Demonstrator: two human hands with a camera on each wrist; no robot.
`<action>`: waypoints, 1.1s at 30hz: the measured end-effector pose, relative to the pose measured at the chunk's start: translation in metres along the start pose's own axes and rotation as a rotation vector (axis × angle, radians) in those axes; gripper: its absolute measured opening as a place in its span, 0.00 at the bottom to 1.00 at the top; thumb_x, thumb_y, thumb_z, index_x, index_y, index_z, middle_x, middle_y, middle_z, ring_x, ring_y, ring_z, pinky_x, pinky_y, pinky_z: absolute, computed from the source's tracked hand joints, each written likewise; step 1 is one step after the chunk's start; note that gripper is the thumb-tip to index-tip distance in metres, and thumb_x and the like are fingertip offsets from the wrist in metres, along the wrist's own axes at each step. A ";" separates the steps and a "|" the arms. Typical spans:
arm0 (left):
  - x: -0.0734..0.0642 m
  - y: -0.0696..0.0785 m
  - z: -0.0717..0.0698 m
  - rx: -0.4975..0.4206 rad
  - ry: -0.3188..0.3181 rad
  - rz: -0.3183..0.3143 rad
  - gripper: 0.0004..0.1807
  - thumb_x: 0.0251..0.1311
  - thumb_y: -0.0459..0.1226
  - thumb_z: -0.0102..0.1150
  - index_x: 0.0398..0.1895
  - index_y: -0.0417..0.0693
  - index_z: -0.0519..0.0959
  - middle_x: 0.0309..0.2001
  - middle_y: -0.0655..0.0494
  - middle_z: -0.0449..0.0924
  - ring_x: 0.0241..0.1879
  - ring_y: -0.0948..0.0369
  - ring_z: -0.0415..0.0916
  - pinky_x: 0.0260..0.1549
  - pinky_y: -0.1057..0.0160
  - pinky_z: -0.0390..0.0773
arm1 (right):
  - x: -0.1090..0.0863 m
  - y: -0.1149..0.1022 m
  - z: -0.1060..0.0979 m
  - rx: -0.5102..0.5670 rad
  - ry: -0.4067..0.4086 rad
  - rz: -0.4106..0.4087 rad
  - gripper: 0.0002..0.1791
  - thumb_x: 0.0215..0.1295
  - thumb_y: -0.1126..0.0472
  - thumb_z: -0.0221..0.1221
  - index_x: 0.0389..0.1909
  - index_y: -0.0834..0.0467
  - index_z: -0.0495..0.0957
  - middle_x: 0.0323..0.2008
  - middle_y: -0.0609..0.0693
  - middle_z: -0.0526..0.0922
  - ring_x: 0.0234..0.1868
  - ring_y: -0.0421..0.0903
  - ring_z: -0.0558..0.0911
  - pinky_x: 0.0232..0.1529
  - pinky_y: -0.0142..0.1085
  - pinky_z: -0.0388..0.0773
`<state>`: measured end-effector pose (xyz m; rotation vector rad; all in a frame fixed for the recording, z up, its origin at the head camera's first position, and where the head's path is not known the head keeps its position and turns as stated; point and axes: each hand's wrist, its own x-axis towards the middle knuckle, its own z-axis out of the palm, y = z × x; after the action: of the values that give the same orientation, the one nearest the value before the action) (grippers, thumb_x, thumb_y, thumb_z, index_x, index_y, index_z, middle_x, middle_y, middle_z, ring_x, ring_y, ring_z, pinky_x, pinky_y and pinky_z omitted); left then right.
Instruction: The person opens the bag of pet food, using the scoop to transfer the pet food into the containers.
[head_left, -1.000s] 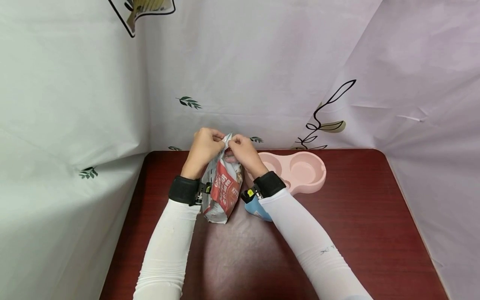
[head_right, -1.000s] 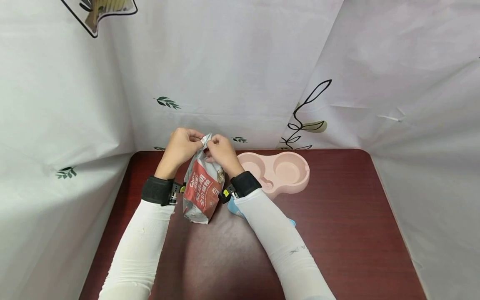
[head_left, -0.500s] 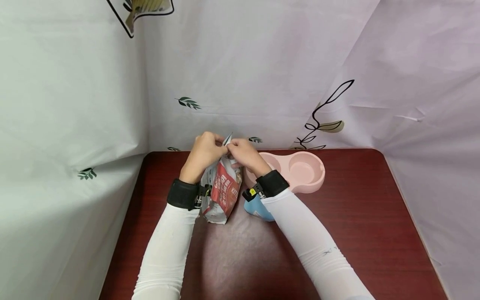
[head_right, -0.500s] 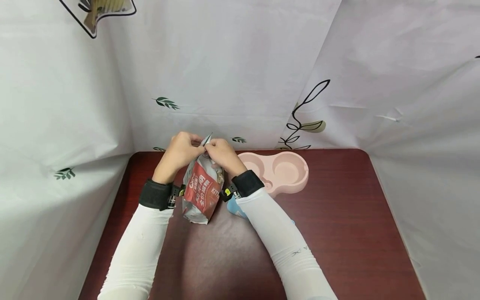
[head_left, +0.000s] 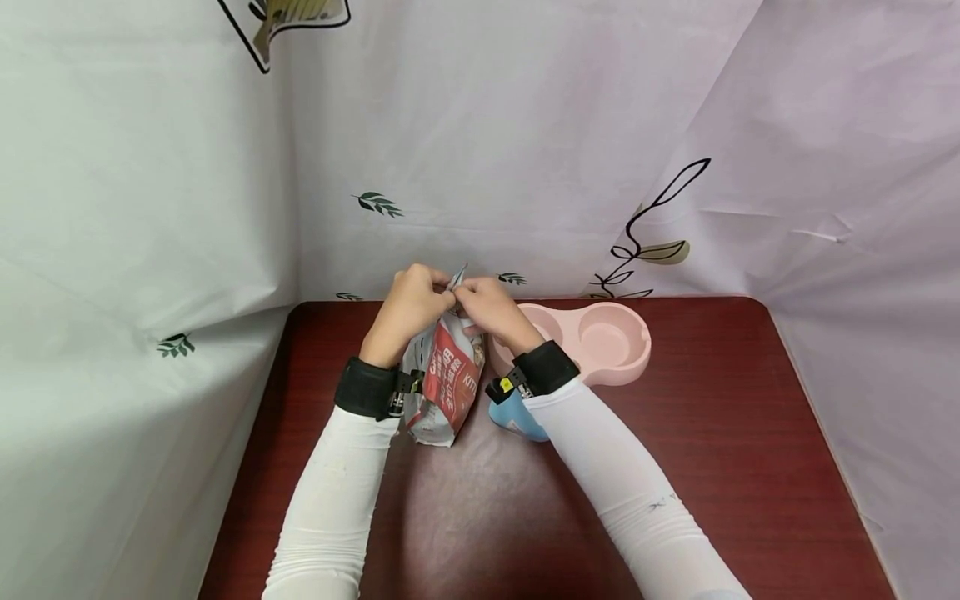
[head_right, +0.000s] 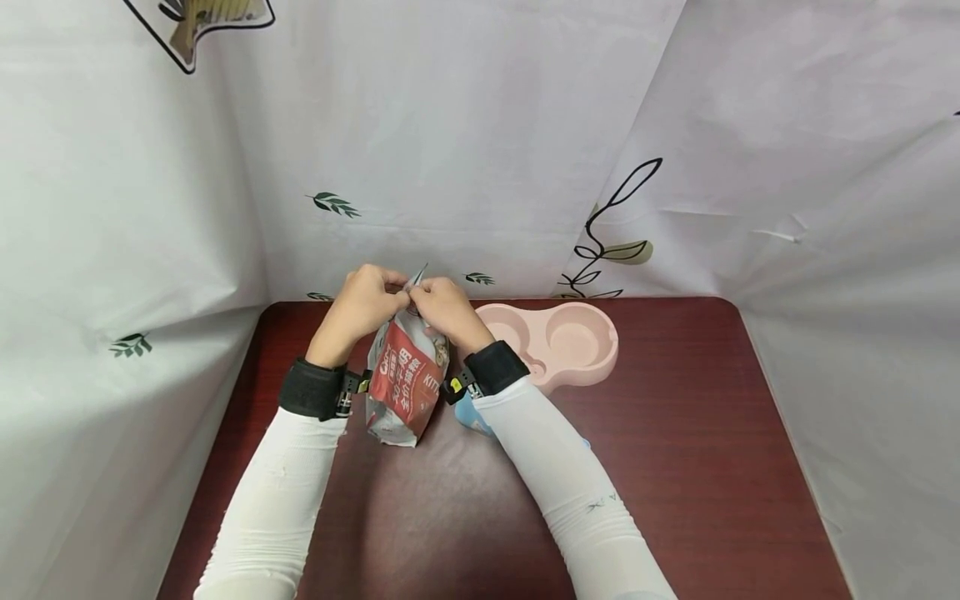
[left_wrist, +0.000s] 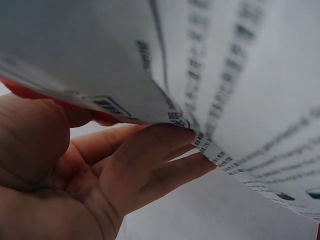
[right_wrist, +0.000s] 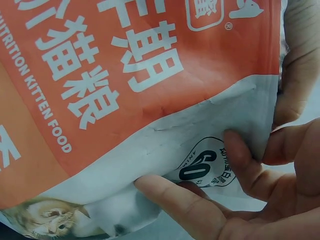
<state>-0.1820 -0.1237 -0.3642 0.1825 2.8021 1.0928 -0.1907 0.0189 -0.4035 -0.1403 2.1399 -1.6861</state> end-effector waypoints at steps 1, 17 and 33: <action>0.000 0.000 0.000 -0.008 0.006 -0.002 0.14 0.57 0.33 0.56 0.44 0.42 0.86 0.39 0.46 0.87 0.36 0.54 0.81 0.33 0.57 0.80 | 0.000 0.000 0.000 0.001 -0.003 0.002 0.20 0.76 0.57 0.42 0.38 0.67 0.79 0.33 0.61 0.72 0.40 0.62 0.77 0.44 0.55 0.82; -0.003 -0.008 0.000 -0.034 0.047 -0.003 0.14 0.64 0.30 0.51 0.42 0.42 0.87 0.35 0.46 0.86 0.11 0.61 0.56 0.13 0.65 0.59 | 0.003 0.008 0.000 0.074 0.003 0.023 0.18 0.72 0.66 0.42 0.36 0.73 0.78 0.37 0.60 0.77 0.39 0.54 0.83 0.44 0.49 0.83; -0.008 -0.011 0.001 -0.056 -0.011 -0.036 0.19 0.63 0.39 0.57 0.57 0.43 0.80 0.51 0.44 0.84 0.31 0.56 0.79 0.29 0.60 0.77 | -0.013 0.006 0.004 0.050 0.006 0.016 0.17 0.74 0.52 0.47 0.31 0.62 0.67 0.37 0.55 0.70 0.46 0.61 0.78 0.46 0.47 0.84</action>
<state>-0.1751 -0.1324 -0.3714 0.1314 2.7501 1.1562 -0.1764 0.0207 -0.4066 -0.1032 2.0956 -1.7318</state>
